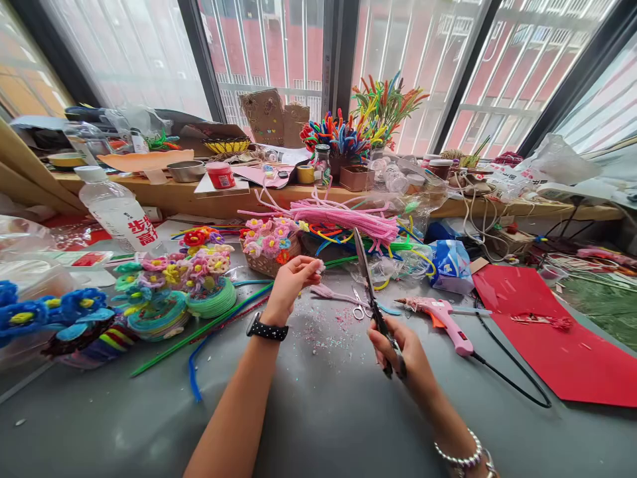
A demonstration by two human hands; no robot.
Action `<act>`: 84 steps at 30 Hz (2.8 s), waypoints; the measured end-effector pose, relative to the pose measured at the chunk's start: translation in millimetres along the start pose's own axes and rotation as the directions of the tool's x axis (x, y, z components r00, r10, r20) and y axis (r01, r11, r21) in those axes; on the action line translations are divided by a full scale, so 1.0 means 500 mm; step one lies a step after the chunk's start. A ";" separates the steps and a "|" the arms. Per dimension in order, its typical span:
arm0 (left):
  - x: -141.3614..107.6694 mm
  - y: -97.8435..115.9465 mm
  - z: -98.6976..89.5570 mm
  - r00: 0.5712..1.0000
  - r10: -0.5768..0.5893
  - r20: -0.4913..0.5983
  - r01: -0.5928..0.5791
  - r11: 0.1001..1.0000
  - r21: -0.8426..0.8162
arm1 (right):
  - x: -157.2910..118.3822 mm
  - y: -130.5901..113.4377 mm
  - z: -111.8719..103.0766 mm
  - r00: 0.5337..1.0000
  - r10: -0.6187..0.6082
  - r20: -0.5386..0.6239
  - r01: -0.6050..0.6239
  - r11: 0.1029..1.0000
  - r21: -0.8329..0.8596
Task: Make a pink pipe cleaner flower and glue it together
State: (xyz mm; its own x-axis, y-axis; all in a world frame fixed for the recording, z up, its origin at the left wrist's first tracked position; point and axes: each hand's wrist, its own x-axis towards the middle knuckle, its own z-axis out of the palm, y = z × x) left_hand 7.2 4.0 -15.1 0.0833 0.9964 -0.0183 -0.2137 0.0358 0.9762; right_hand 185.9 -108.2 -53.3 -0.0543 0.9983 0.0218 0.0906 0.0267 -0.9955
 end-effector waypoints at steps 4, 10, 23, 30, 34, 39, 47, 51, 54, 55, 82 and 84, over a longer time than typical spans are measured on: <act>0.002 0.012 -0.026 1.000 0.008 -0.018 -0.007 0.999 0.043 | -0.039 0.009 -0.059 0.994 -0.077 -0.073 0.034 0.882 -0.470; 0.004 0.022 -0.057 0.998 0.066 -0.016 -0.054 0.918 0.393 | -0.127 0.059 -0.185 0.974 -0.203 -0.098 0.021 0.518 -0.855; 0.008 0.018 -0.083 0.988 -0.044 -0.149 0.124 0.799 0.589 | -0.124 0.059 -0.325 0.992 0.124 0.023 -0.029 0.402 -0.915; 0.012 0.013 -0.087 0.993 -0.038 -0.115 0.097 0.819 0.565 | -0.046 -0.020 -0.208 0.998 -0.051 -0.039 -0.009 0.480 -0.877; 0.003 0.020 -0.067 0.988 -0.142 0.060 0.101 0.891 0.442 | 0.040 -0.057 -0.052 0.963 -0.260 0.067 0.245 0.751 -0.614; -0.008 0.024 -0.045 0.952 -0.214 0.217 0.137 0.937 0.322 | 0.117 -0.036 0.064 0.898 -0.432 0.079 0.427 0.815 -0.391; -0.007 0.017 -0.033 0.928 -0.249 0.278 0.176 0.949 0.260 | 0.127 -0.040 0.082 0.887 -0.461 0.008 0.434 0.830 -0.351; -0.009 0.017 -0.028 0.919 -0.262 0.295 0.200 0.954 0.223 | 0.125 -0.038 0.085 0.882 -0.470 -0.045 0.425 0.833 -0.354; -0.009 0.018 -0.029 0.912 -0.272 0.308 0.210 0.953 0.221 | 0.122 -0.039 0.076 0.868 -0.492 -0.064 0.433 0.816 -0.383; -0.009 0.018 -0.030 0.914 -0.274 0.299 0.211 0.951 0.227 | 0.120 -0.042 0.065 0.853 -0.515 -0.084 0.441 0.798 -0.411; 0.011 -0.008 -0.042 0.963 -0.223 0.154 0.163 0.930 0.329 | 0.202 -0.001 -0.405 0.624 -0.537 -0.568 -0.375 0.432 -0.820; 0.012 -0.010 -0.043 0.964 -0.219 0.153 0.159 0.930 0.331 | 0.198 -0.008 -0.389 0.618 -0.568 -0.543 -0.340 0.430 -0.836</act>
State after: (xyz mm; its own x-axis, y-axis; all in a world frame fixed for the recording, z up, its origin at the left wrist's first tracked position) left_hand -12.4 11.6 -24.7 0.2756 0.9406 -0.1981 0.1367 0.1656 0.9767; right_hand 373.5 0.9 -29.3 0.4552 0.6299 0.6293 0.8891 -0.2843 -0.3587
